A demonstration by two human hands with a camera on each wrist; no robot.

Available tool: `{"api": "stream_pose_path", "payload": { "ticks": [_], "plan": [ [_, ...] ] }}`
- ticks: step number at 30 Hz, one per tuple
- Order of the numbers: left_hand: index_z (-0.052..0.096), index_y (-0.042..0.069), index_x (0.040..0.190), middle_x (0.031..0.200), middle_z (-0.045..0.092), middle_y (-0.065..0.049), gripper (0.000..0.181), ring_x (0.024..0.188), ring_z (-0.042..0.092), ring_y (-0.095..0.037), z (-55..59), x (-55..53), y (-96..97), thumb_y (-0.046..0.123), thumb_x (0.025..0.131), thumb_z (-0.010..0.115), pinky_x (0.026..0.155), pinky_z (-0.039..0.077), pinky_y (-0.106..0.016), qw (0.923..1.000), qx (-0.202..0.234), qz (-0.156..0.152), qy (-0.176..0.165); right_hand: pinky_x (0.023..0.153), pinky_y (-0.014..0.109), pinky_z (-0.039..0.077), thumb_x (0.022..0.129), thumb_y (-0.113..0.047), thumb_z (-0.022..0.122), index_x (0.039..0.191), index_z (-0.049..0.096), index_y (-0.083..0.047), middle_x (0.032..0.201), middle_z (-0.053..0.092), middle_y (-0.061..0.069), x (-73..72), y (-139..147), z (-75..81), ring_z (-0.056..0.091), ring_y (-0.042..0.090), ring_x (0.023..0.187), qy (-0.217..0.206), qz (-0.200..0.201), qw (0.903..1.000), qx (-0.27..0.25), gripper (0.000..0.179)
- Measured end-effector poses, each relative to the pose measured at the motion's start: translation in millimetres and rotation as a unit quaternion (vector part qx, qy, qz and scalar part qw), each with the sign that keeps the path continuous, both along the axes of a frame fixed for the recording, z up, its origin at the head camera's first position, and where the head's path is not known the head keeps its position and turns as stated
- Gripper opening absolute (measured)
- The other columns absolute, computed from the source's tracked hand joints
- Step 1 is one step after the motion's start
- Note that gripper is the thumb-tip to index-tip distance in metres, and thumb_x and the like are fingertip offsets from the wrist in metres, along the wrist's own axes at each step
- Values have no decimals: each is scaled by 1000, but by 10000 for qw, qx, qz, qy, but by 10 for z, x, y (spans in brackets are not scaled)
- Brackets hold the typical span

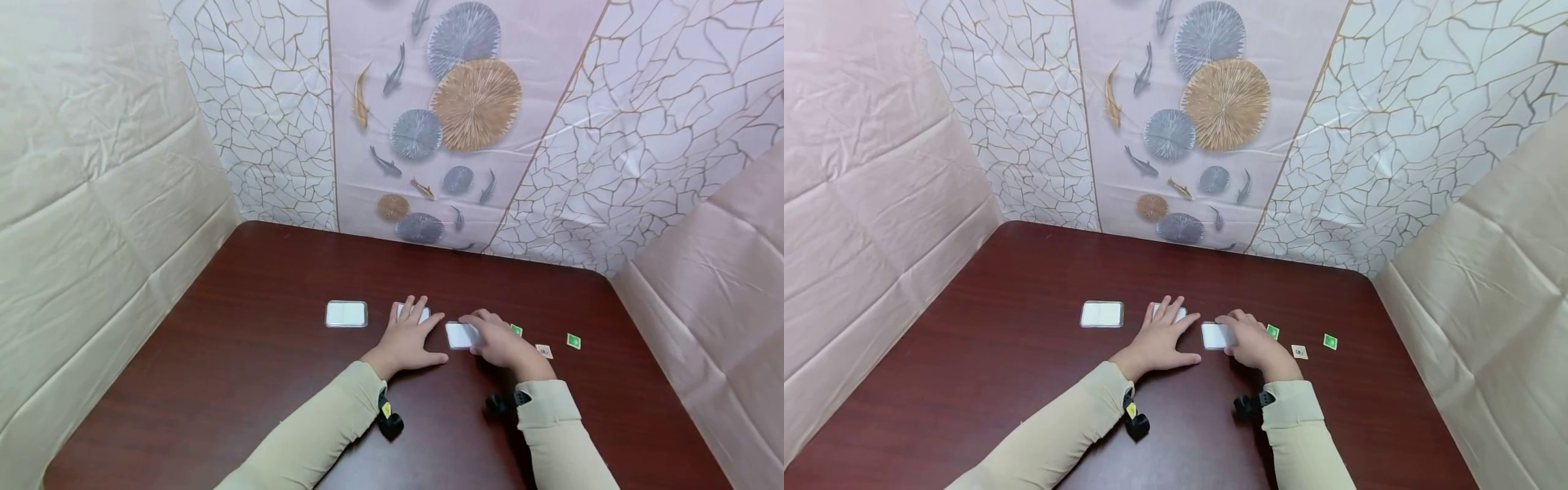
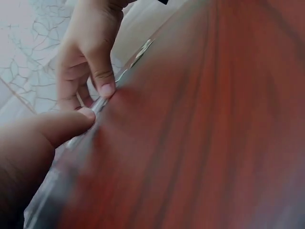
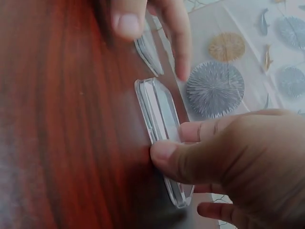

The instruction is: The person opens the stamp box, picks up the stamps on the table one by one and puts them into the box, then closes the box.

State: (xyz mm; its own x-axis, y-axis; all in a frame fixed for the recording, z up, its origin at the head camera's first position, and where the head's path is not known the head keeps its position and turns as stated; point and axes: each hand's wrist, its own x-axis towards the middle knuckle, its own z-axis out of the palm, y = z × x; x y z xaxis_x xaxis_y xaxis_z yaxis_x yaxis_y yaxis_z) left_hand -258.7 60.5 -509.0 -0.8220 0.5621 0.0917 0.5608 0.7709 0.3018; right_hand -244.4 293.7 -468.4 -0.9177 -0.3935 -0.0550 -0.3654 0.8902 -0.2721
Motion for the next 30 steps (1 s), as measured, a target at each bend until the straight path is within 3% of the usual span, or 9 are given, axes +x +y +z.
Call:
{"api": "stream_pose_path", "payload": {
  "ticks": [3, 9, 15, 21, 25, 30],
  "plan": [
    [45, 30, 153, 169, 13, -10, 78, 156, 2, -33, -48, -4, 76, 71, 88, 58, 121, 2, -60, 9999, -51, -43, 84, 96, 56, 47, 87, -5, 76, 141, 55, -4, 132, 54, 19, 53, 21, -41, 51, 40, 120, 84, 145, 9997, -204, 58],
    [59, 31, 141, 167, 23, -6, 65, 155, 9, -31, -93, -47, 135, 69, 89, 58, 122, 1, -57, 9984, -66, -25, 567, 99, 55, 46, 90, -11, 75, 145, 52, -3, 135, 52, 19, 122, 72, -124, 49, 38, 124, 152, 288, 9978, -582, 60],
    [63, 30, 137, 166, 26, -4, 63, 155, 9, -30, -81, -75, 141, 69, 87, 61, 122, 2, -58, 9987, 70, -67, 493, 99, 55, 45, 91, -12, 74, 142, 53, -3, 136, 51, 17, 126, 111, -144, 48, 36, 125, 148, 275, 9965, -779, 56],
    [63, 31, 137, 165, 27, -6, 63, 155, 8, -31, -46, -93, 119, 70, 87, 60, 122, 2, -59, 9987, 27, -9, 513, 101, 58, 44, 91, -9, 73, 141, 53, -4, 136, 51, 18, 111, 128, -50, 48, 38, 126, 167, 294, 9928, -1149, 54],
    [61, 34, 139, 165, 27, -9, 63, 155, 9, -34, -55, -76, 106, 71, 88, 57, 121, 3, -60, 9985, -33, 22, 546, 100, 60, 43, 93, -8, 71, 145, 50, -3, 138, 49, 20, 63, 159, -3, 46, 40, 127, 434, 158, 9901, -1322, 56],
    [59, 35, 142, 166, 25, -11, 64, 155, 8, -35, -68, -39, 114, 72, 90, 53, 121, 4, -61, 9989, -57, 28, 473, 101, 61, 41, 97, -10, 67, 153, 41, -3, 144, 41, 24, -60, 154, 28, 39, 42, 131, 747, -380, 9854, -1484, 63]
  ]
}}
